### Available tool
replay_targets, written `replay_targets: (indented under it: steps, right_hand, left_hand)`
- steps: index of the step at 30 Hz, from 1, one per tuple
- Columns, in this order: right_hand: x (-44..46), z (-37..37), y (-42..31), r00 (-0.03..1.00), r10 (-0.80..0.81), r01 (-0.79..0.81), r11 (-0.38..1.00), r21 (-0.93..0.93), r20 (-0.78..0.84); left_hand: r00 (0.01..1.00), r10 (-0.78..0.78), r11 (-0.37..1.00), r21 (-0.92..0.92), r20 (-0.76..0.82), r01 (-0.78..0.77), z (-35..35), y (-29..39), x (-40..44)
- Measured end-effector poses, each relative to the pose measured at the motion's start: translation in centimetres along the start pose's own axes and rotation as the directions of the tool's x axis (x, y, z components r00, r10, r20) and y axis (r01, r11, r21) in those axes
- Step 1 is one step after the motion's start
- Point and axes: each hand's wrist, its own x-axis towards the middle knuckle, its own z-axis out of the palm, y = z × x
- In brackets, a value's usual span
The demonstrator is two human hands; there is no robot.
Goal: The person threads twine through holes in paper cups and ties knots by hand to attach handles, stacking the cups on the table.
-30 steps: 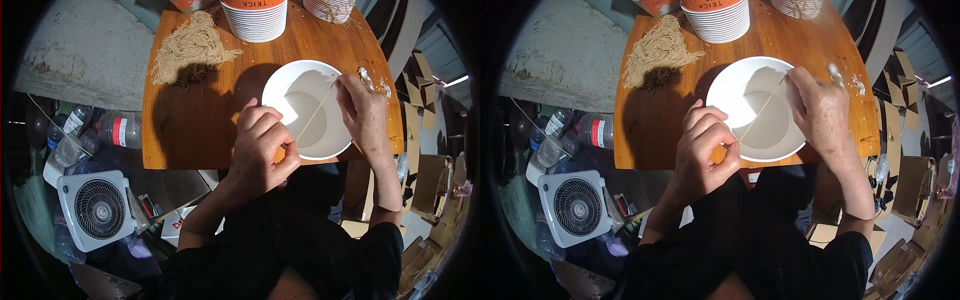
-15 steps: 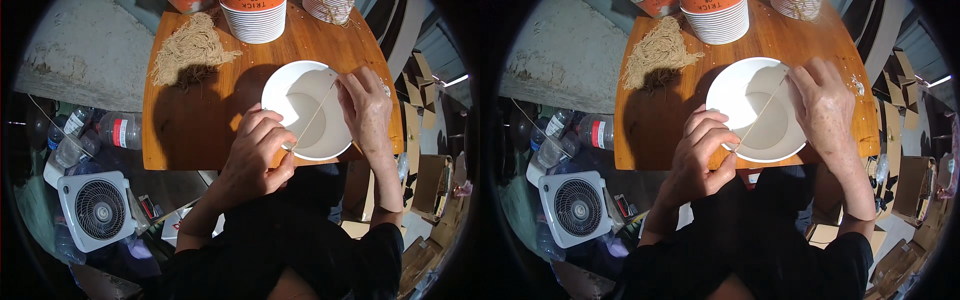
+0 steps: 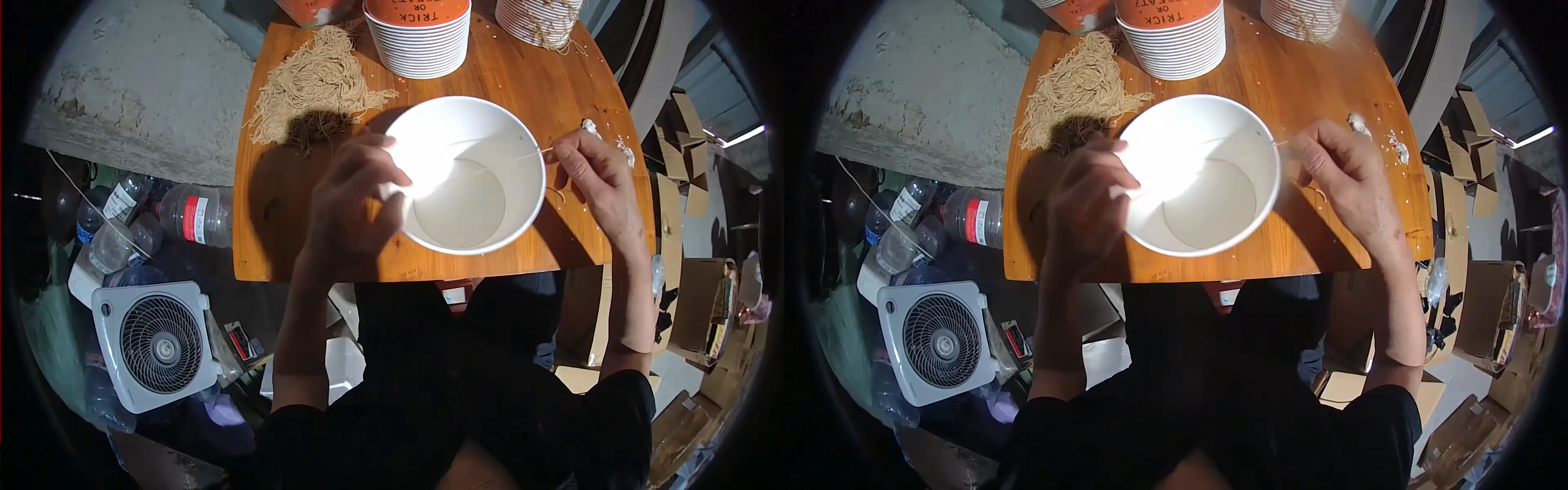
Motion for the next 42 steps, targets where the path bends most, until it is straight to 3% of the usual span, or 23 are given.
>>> replay_targets:
  steps: [4, 7, 8, 10, 11, 12, 14, 17, 19, 21, 22, 24, 25, 26, 28, 29, 30, 32, 34, 36, 38, 40, 42]
  right_hand:
    - [-0.6, 0.6, 0.1, 0.997, 0.070, -0.075, 0.986, 0.147, 0.041]
    - [-0.8, 0.7, 1.0, 0.996, 0.076, -0.084, 0.981, 0.173, 0.051]
    - [-0.8, 0.9, 1.5, 0.996, 0.075, -0.082, 0.982, 0.170, 0.050]
    - [-1.0, 1.1, 2.1, 1.000, -0.006, 0.008, 0.988, 0.151, -0.008]
    - [-1.1, 0.7, 1.7, 0.996, -0.089, 0.088, 0.996, -0.024, -0.031]
    - [-1.0, 0.4, 1.7, 0.995, -0.090, 0.089, 0.996, -0.028, -0.035]
    - [-0.9, -0.4, 1.7, 0.910, -0.413, 0.346, 0.792, -0.502, -0.024]
    - [-1.8, -1.5, 1.3, 0.906, -0.422, 0.317, 0.719, -0.618, -0.026]
    - [-2.6, -2.0, 2.0, 0.913, -0.408, 0.289, 0.685, -0.669, -0.024]
    - [-3.7, -2.0, 3.1, 0.950, -0.260, 0.115, 0.810, -0.575, -0.175]
    - [-4.2, -1.8, 2.9, 0.949, -0.260, 0.115, 0.811, -0.574, -0.177]
    - [-5.0, -1.4, 2.2, 0.976, 0.003, -0.089, 0.918, -0.387, -0.219]
    - [-5.3, -1.0, 1.9, 0.973, 0.067, -0.125, 0.957, -0.263, -0.219]
    - [-5.4, -0.7, 1.9, 0.974, 0.063, -0.120, 0.957, -0.263, -0.217]
    - [-5.5, 0.3, 2.6, 0.931, -0.105, 0.068, 0.991, -0.118, -0.349]
    - [-5.4, 0.4, 3.1, 0.928, -0.090, 0.102, 0.995, 0.014, -0.362]
    - [-5.2, 0.5, 2.7, 0.929, -0.095, 0.108, 0.994, 0.016, -0.357]
    - [-5.0, 0.8, 1.7, 0.841, -0.212, 0.293, 0.952, 0.090, -0.497]
    - [-5.2, 0.9, 1.3, 0.784, -0.283, 0.368, 0.929, 0.047, -0.553]
    - [-5.2, 1.2, 0.7, 0.752, -0.346, 0.462, 0.884, 0.074, -0.561]
    - [-5.4, 1.7, 0.0, 0.747, -0.381, 0.496, 0.865, 0.076, -0.544]
    - [-5.4, 2.2, -0.6, 0.742, -0.414, 0.526, 0.847, 0.076, -0.528]
    - [-5.5, 2.7, -1.2, 0.735, -0.476, 0.580, 0.811, 0.083, -0.483]
  left_hand:
    - [0.984, 0.085, 0.987, 0.147, -0.157, -0.062, -0.2, 2.2, -0.3]
    - [0.994, 0.095, 0.993, 0.066, 0.052, -0.098, 2.0, 7.4, -1.5]
    - [0.975, 0.107, 0.992, 0.040, 0.195, -0.117, 2.7, 8.5, -1.1]
    - [0.970, 0.151, 0.979, 0.107, 0.192, -0.173, 4.5, 8.7, -1.7]
    - [0.970, 0.154, 0.979, 0.104, 0.190, -0.176, 4.5, 8.4, -1.9]
    - [0.968, 0.150, 0.966, 0.177, 0.202, -0.187, 4.1, 7.9, -1.9]
    - [0.964, 0.153, 0.948, 0.245, 0.217, -0.205, 3.2, 7.0, -2.2]
    - [0.972, 0.160, 0.933, 0.295, 0.171, -0.206, 1.4, 5.9, -2.6]
    - [0.958, 0.104, 0.898, 0.388, 0.268, -0.206, -0.4, 5.5, -2.5]
    - [0.965, 0.080, 0.869, 0.458, 0.248, -0.190, -1.3, 4.5, -2.6]
    - [0.973, 0.057, 0.835, 0.524, 0.222, -0.169, -1.7, 4.0, -2.6]
    - [0.978, 0.039, 0.836, 0.529, 0.204, -0.144, -2.2, 3.6, -2.5]
    - [0.982, 0.021, 0.844, 0.523, 0.190, -0.119, -2.3, 3.5, -2.3]
    - [0.984, 0.002, 0.851, 0.517, 0.176, -0.094, -2.4, 3.4, -2.2]
    - [0.987, 0.008, 0.856, 0.509, 0.158, -0.088, -2.0, 3.2, -1.9]
    - [0.990, 0.016, 0.864, 0.497, 0.143, -0.085, -1.7, 3.3, -1.9]
    - [0.990, 0.012, 0.861, 0.503, 0.140, -0.082, -1.6, 3.7, -1.7]
    - [0.984, 0.011, 0.876, 0.472, 0.176, -0.095, -1.3, 4.6, -1.6]
    - [0.981, 0.018, 0.854, 0.508, 0.194, -0.116, -1.3, 5.1, -2.0]
    - [0.966, -0.032, 0.938, 0.341, 0.258, -0.060, -1.4, 6.8, -2.3]
    - [0.961, -0.014, 0.956, 0.286, 0.275, -0.068, -0.8, 8.2, -3.0]
    - [0.964, 0.013, 0.996, 0.077, 0.265, -0.034, 0.4, 9.9, -3.3]
    - [0.969, 0.058, 0.988, 0.123, 0.238, -0.090, 2.6, 10.9, -3.6]
